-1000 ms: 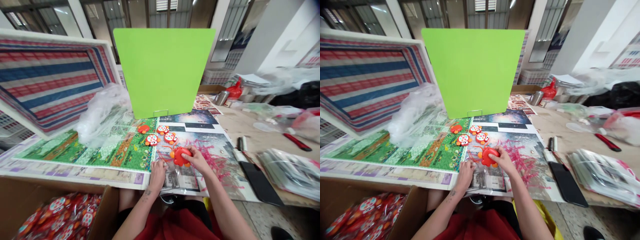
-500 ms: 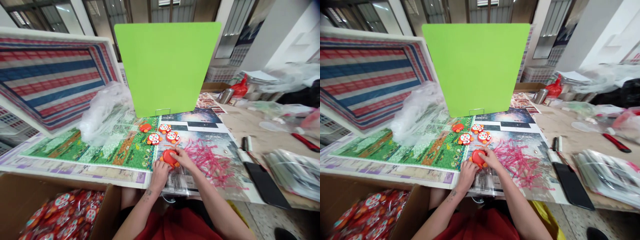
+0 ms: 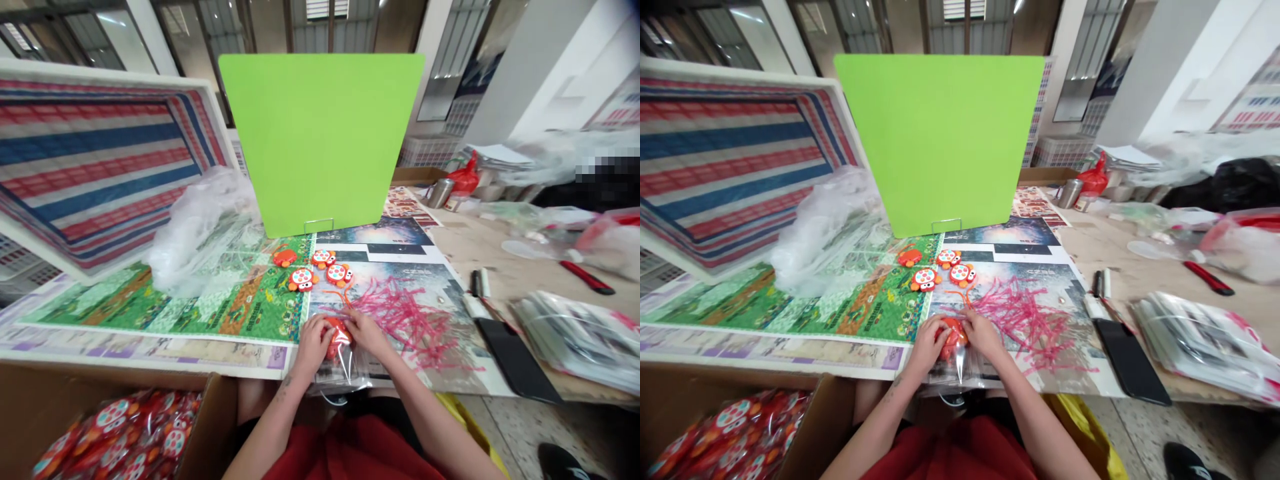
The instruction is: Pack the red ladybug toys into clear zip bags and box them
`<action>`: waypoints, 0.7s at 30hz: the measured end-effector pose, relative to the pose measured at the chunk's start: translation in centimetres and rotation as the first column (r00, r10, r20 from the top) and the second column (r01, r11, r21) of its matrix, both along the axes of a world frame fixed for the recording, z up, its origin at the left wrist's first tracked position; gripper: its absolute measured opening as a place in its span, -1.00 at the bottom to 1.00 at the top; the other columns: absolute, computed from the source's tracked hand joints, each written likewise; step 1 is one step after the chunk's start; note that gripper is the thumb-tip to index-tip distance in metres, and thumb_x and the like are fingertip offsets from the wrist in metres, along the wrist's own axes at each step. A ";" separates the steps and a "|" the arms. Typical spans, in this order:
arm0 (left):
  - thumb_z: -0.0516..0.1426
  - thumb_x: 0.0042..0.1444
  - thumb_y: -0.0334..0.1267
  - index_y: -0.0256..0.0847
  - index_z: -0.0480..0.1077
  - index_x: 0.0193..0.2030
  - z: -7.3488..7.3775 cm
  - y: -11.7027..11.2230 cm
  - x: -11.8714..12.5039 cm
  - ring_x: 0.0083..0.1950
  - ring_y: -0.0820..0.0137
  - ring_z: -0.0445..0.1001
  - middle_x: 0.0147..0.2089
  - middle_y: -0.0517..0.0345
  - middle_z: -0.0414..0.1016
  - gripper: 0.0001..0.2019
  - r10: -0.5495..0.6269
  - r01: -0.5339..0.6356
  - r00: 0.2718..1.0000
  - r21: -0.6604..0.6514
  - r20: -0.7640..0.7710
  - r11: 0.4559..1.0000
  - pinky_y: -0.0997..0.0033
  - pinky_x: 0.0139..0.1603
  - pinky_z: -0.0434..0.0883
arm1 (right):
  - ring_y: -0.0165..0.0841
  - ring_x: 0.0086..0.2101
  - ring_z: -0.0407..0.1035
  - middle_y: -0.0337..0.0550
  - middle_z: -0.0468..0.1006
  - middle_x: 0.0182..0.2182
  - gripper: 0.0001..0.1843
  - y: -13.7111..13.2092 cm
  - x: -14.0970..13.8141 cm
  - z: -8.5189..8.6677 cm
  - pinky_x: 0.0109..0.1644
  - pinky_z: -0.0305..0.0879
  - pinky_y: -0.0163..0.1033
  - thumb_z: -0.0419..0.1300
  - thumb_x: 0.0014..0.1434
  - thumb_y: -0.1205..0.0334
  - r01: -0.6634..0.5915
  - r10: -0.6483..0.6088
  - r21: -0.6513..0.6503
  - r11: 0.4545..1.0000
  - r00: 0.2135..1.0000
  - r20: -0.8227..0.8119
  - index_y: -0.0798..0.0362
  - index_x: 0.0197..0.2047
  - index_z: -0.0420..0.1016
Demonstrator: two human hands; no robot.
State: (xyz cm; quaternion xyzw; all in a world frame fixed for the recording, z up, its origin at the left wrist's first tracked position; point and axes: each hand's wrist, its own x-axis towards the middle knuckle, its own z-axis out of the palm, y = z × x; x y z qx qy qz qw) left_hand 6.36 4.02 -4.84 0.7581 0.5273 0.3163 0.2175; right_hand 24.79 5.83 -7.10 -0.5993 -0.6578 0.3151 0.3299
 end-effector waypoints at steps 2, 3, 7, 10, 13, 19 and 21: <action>0.09 0.21 -0.33 -0.17 0.41 -0.27 1.3 0.2 -0.1 0.04 0.23 0.45 -0.05 0.04 0.53 -0.92 -0.034 0.031 0.998 -0.065 -0.052 0.997 0.10 0.13 0.32 | -0.19 -0.16 0.48 -0.12 0.61 -0.18 -0.66 -0.7 -1.2 -0.2 -0.04 0.34 -0.10 0.04 0.17 0.28 0.047 -0.043 0.048 0.998 0.995 -0.087 -0.07 -0.03 0.50; 0.08 0.21 -0.33 -0.17 0.41 -0.28 2.0 0.2 -0.2 -0.03 0.25 0.46 -0.13 0.06 0.54 -0.91 -0.061 0.054 0.995 -0.094 -0.073 0.994 0.12 0.09 0.33 | -0.19 -0.21 0.48 -0.13 0.60 -0.24 -0.67 -0.9 -1.8 0.0 -0.08 0.36 -0.10 0.03 0.18 0.27 0.082 -0.072 0.065 0.995 0.988 -0.138 -0.07 -0.03 0.49; 0.07 0.22 -0.27 -0.15 0.42 -0.20 3.5 -0.4 -1.1 -0.06 0.23 0.45 -0.18 0.07 0.53 -0.89 -0.045 0.045 0.999 -0.094 -0.006 0.995 0.13 0.07 0.33 | -0.21 -0.39 0.43 -0.13 0.53 -0.33 -0.71 -1.5 -3.3 1.4 -0.24 0.36 -0.11 0.01 0.24 0.14 0.140 -0.101 0.095 0.986 0.938 -0.332 -0.03 -0.02 0.40; 0.13 0.16 -0.15 -0.18 0.34 0.08 2.7 -1.0 -2.5 0.20 0.12 0.33 0.15 -0.11 0.41 -0.64 0.210 -0.204 0.957 -0.052 0.199 0.978 0.01 0.21 0.25 | -0.24 -0.45 0.42 -0.12 0.50 -0.32 -0.70 -1.8 -3.6 2.4 -0.30 0.36 -0.11 -0.01 0.28 0.05 0.144 -0.098 0.075 0.987 0.898 -0.430 -0.04 0.00 0.34; 0.17 0.11 0.00 -0.23 0.21 0.21 1.4 -1.4 -3.5 0.17 0.14 0.40 0.22 -0.21 0.35 -0.42 0.331 -0.191 0.830 -0.328 0.449 0.925 0.05 0.15 0.35 | -0.25 -0.45 0.42 -0.13 0.48 -0.31 -0.68 -2.1 -3.6 2.6 -0.32 0.38 -0.11 0.01 0.29 -0.01 0.167 -0.115 0.062 0.984 0.861 -0.495 -0.06 0.03 0.31; 0.24 -0.06 0.21 -0.24 0.36 -0.25 1.5 -1.7 -2.7 -0.09 0.19 0.55 -0.16 -0.04 0.59 -0.48 0.381 0.064 0.683 -0.571 0.623 0.818 0.20 -0.05 0.46 | -0.21 -0.26 0.44 -0.03 0.50 -0.16 -0.65 -2.2 -3.3 3.0 -0.14 0.40 -0.05 0.00 0.31 0.11 0.180 -0.095 0.186 0.966 0.914 -0.394 -0.02 0.11 0.33; 0.23 -0.05 0.21 -0.22 0.32 -0.27 2.0 -1.7 -2.2 -0.14 0.20 0.57 -0.21 0.00 0.60 -0.51 0.375 0.089 0.669 -0.570 0.641 0.817 0.20 -0.09 0.47 | -0.15 -0.07 0.38 0.01 0.49 -0.05 -0.66 -2.1 -3.1 3.7 0.05 0.31 0.03 0.04 0.29 0.18 0.161 -0.081 0.358 0.920 0.970 -0.229 -0.01 0.11 0.38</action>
